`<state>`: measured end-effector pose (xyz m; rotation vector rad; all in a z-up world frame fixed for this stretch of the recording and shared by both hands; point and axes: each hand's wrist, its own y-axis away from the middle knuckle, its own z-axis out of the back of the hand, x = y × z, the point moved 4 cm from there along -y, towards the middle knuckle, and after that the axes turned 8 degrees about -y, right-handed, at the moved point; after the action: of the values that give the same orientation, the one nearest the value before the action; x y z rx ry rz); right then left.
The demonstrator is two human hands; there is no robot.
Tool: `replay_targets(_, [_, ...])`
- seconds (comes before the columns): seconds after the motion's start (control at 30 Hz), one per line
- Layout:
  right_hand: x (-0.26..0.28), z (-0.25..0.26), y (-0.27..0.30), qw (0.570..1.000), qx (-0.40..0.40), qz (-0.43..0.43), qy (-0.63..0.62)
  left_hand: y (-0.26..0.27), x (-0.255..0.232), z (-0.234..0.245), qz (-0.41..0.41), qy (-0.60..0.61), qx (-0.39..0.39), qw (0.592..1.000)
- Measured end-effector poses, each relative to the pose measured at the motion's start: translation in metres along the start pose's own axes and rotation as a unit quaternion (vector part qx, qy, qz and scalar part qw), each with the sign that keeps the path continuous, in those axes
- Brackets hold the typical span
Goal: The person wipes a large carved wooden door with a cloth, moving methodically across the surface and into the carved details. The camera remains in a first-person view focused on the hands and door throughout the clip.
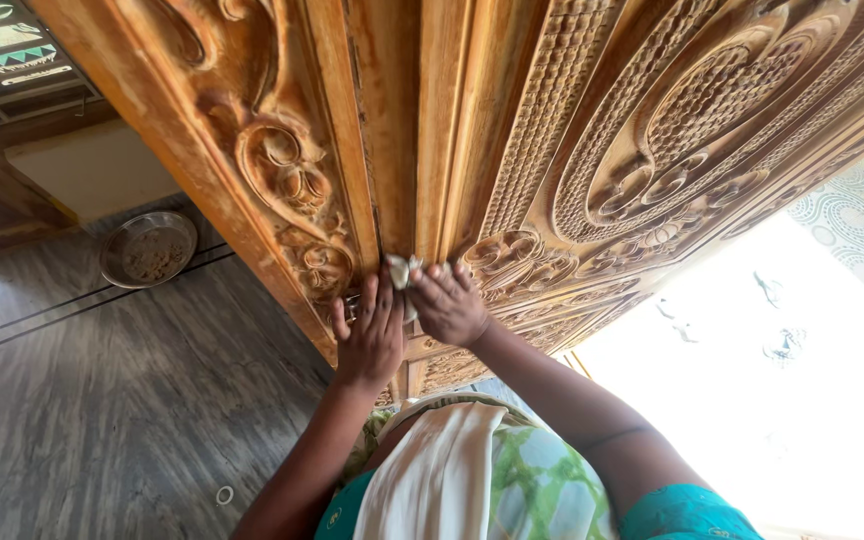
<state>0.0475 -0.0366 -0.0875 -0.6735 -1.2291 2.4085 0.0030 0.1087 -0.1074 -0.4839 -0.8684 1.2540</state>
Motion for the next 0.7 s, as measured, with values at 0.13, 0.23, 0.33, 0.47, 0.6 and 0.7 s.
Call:
replay_targets(0.13, [0.021, -0.036, 0.068, 0.998, 0.053, 0.033, -0.003, 0.068, -0.023, -0.035, -0.043, -0.058, 0.051, 0.996])
replay_targets(0.23, [0.031, -0.047, 0.104, 0.989, 0.128, 0.044, -0.054, 0.098, -0.030, -0.048, -0.059, -0.085, 0.068, 0.992])
replay_targets(0.33, [0.029, -0.046, 0.107, 0.982, 0.166, 0.042, -0.080, 0.100, -0.035, -0.050, -0.057, -0.089, 0.087, 0.991])
replay_targets(0.47, [0.004, -0.023, 0.042, 0.998, 0.029, 0.040, -0.024, 0.040, -0.015, -0.025, 0.005, -0.046, -0.014, 0.999])
replay_targets(0.6, [-0.026, 0.019, -0.046, 0.996, -0.084, 0.006, 0.033, -0.044, 0.018, 0.017, 0.044, -0.010, -0.093, 0.995])
replay_targets(0.7, [-0.038, 0.047, -0.089, 0.994, -0.106, 0.003, 0.017, -0.079, 0.034, 0.042, 0.055, -0.025, -0.094, 0.994])
